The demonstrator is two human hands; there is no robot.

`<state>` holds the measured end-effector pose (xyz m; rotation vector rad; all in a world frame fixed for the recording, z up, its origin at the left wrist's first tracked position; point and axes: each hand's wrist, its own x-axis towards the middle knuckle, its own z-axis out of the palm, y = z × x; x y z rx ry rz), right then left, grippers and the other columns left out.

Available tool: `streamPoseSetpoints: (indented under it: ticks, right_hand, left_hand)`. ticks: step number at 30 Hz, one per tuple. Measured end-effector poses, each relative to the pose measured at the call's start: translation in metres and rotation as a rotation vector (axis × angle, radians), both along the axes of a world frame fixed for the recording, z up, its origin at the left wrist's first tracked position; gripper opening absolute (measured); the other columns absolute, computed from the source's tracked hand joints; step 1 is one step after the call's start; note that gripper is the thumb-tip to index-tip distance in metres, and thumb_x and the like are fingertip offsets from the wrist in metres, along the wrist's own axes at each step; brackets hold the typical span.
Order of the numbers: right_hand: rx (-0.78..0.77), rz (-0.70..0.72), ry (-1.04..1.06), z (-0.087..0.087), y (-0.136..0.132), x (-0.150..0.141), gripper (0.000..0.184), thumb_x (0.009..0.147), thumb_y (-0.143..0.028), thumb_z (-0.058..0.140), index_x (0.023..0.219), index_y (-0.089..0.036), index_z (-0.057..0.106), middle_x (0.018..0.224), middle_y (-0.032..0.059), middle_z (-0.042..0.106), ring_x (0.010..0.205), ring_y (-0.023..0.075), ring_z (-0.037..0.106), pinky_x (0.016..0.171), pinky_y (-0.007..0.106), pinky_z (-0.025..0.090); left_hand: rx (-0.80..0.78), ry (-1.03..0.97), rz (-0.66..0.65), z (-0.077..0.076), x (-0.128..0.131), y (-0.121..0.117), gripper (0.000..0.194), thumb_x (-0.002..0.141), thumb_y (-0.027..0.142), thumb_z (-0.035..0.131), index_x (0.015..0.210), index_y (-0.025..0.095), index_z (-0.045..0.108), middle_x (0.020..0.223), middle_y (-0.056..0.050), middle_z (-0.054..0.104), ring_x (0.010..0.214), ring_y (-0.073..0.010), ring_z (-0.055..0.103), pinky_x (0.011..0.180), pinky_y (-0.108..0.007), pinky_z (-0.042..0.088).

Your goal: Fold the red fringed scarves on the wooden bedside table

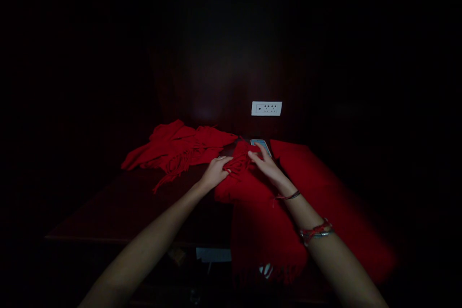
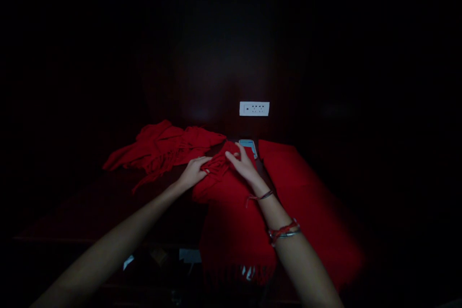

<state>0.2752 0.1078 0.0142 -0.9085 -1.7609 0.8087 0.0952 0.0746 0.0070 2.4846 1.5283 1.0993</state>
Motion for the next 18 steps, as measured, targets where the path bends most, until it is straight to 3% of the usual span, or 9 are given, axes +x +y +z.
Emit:
streamPoseSetpoints:
  ticks: [2,3,6,8,11,14,16,18]
  right_hand:
    - [0.000,0.083,-0.061,-0.001,-0.004,-0.004,0.065,0.063,-0.029,0.054,0.122,-0.020,0.028,0.091,0.0035,0.055,0.071,0.0112,0.054,0.062,0.024,0.044]
    - [-0.018,0.084,-0.085,-0.002,-0.004,-0.004,0.063,0.060,-0.024,0.056,0.119,-0.019,0.034,0.088,0.0029,0.056,0.069,0.0116,0.054,0.061,0.024,0.044]
    - [-0.014,-0.011,-0.218,-0.003,0.002,0.000,0.030,0.060,-0.016,0.052,0.089,-0.014,0.057,0.073,0.0019,0.058,0.065,0.0138,0.053,0.063,0.028,0.043]
    - [0.033,-0.106,-0.312,0.001,0.005,0.008,0.020,0.061,-0.013,0.048,0.077,-0.014,0.060,0.074,0.0036,0.058,0.070,0.0159,0.053,0.068,0.030,0.042]
    - [0.213,-0.186,-0.349,0.014,-0.003,0.015,0.036,0.063,-0.016,0.048,0.099,-0.018,0.054,0.101,0.0059,0.052,0.090,0.0174,0.049,0.080,0.031,0.037]
    - [0.373,0.018,-0.419,0.024,-0.019,0.012,0.052,0.068,-0.026,0.048,0.118,-0.023,0.037,0.115,0.0040,0.043,0.101,0.0160,0.042,0.085,0.029,0.033]
    - [0.392,0.111,-0.533,0.024,-0.025,0.006,0.043,0.070,-0.027,0.048,0.112,-0.021,0.045,0.105,0.0041,0.051,0.095,0.0163,0.046,0.082,0.028,0.034]
    - [0.384,0.087,-0.620,0.021,-0.025,0.003,0.029,0.070,-0.023,0.047,0.097,-0.019,0.056,0.091,0.0044,0.058,0.084,0.0165,0.051,0.077,0.028,0.036]
  left_hand:
    - [-0.019,0.029,-0.028,0.001,0.002,-0.002,0.034,0.065,0.011,0.050,0.099,0.017,0.054,0.099,-0.004,0.057,0.091,-0.0184,0.051,0.082,-0.028,0.037]
    - [-0.036,0.026,-0.053,0.002,0.003,-0.003,0.034,0.065,0.013,0.051,0.099,0.018,0.053,0.099,-0.003,0.057,0.090,-0.0185,0.052,0.082,-0.028,0.038]
    - [-0.084,-0.053,-0.153,0.004,0.002,-0.005,0.044,0.062,0.017,0.056,0.105,0.019,0.044,0.099,-0.002,0.056,0.090,-0.0175,0.052,0.079,-0.026,0.039]
    - [-0.099,-0.120,-0.222,0.006,-0.001,-0.006,0.047,0.060,0.017,0.057,0.104,0.018,0.041,0.100,-0.003,0.054,0.091,-0.0163,0.051,0.078,-0.024,0.039]
    - [-0.113,-0.176,-0.250,0.006,-0.003,-0.006,0.037,0.062,0.016,0.055,0.095,0.017,0.040,0.090,-0.002,0.056,0.083,-0.0141,0.054,0.073,-0.023,0.041]
    - [-0.133,-0.211,-0.188,0.004,0.000,-0.007,0.035,0.065,0.017,0.053,0.095,0.018,0.036,0.080,0.000,0.057,0.073,-0.0130,0.056,0.067,-0.024,0.042]
    - [-0.125,-0.225,-0.172,0.003,0.003,-0.007,0.041,0.064,0.018,0.055,0.098,0.019,0.033,0.079,0.000,0.057,0.074,-0.0131,0.056,0.068,-0.024,0.042]
    - [-0.114,-0.238,-0.191,0.002,0.006,-0.007,0.048,0.063,0.018,0.056,0.103,0.018,0.030,0.083,-0.001,0.055,0.076,-0.0130,0.056,0.070,-0.024,0.042]
